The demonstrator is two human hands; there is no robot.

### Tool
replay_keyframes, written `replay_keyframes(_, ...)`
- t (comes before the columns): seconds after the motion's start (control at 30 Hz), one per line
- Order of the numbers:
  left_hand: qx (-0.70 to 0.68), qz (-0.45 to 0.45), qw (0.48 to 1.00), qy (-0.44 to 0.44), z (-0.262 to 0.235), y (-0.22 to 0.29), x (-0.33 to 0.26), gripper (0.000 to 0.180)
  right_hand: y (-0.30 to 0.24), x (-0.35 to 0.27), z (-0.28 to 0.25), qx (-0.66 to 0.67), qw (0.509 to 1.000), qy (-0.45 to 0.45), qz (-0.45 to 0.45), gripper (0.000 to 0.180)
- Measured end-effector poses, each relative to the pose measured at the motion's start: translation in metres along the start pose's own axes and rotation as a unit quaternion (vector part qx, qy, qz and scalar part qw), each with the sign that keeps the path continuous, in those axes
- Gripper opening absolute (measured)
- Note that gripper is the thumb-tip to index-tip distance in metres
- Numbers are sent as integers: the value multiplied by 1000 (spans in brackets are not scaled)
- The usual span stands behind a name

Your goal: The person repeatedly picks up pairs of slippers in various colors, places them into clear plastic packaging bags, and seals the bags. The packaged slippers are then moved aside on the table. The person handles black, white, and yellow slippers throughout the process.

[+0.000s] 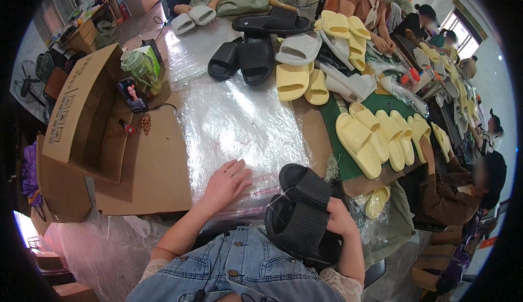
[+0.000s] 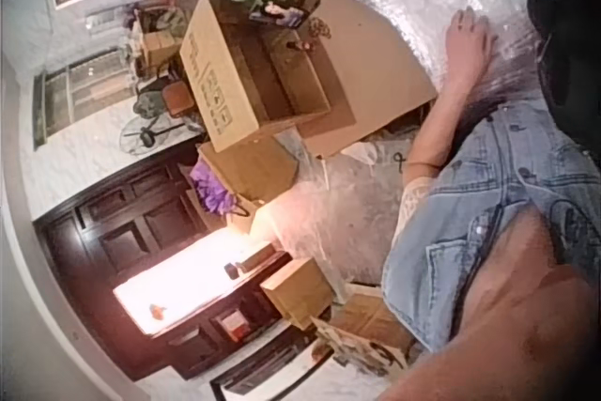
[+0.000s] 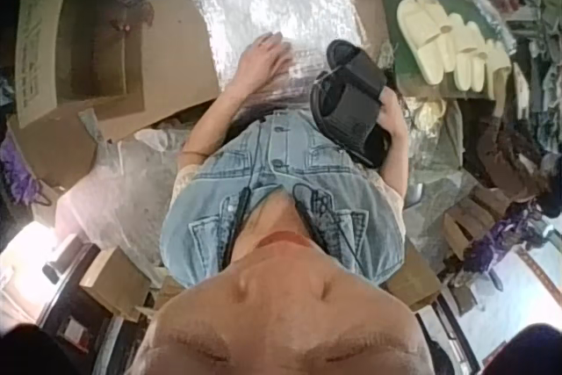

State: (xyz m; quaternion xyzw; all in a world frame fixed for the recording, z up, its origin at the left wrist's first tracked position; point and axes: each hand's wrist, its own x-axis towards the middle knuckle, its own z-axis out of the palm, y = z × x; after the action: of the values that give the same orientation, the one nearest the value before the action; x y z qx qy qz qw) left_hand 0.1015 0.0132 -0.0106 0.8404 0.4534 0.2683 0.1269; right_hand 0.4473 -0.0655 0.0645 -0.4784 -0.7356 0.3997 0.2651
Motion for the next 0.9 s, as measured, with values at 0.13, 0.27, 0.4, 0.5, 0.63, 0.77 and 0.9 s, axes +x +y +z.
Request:
replay_keyframes(0.13, -89, -49, 995, 17, -6, -7, 4, 20, -3, 0, -5, 6, 999, -43, 3, 45)
replay_keyframes(0.27, -102, -55, 993, 20, -14, -7, 7, 14, -7, 6, -6, 30, 997, -70, 13, 44)
replay_keyframes(0.4, -108, -73, 990, 62, -10, -6, 12, 12, -19, 25, 5, 11, 999, -47, -1, 40)
replay_keyframes(0.5, -124, -103, 983, 85, -15, 6, 17, 12, -4, 35, 10, -113, 992, -44, 16, 32)
replay_keyframes(0.63, -149, -96, 978, 109, -21, 16, 20, 12, -11, 46, 24, -297, 953, -40, 48, 24)
replay_keyframes(0.77, -148, -33, 982, 112, -30, 24, 23, 13, -18, 68, 47, -283, 958, -41, 24, 24)
replay_keyframes(0.9, -159, -7, 981, 109, -35, 31, 21, 13, -21, 96, 64, -267, 963, -5, 33, 24)
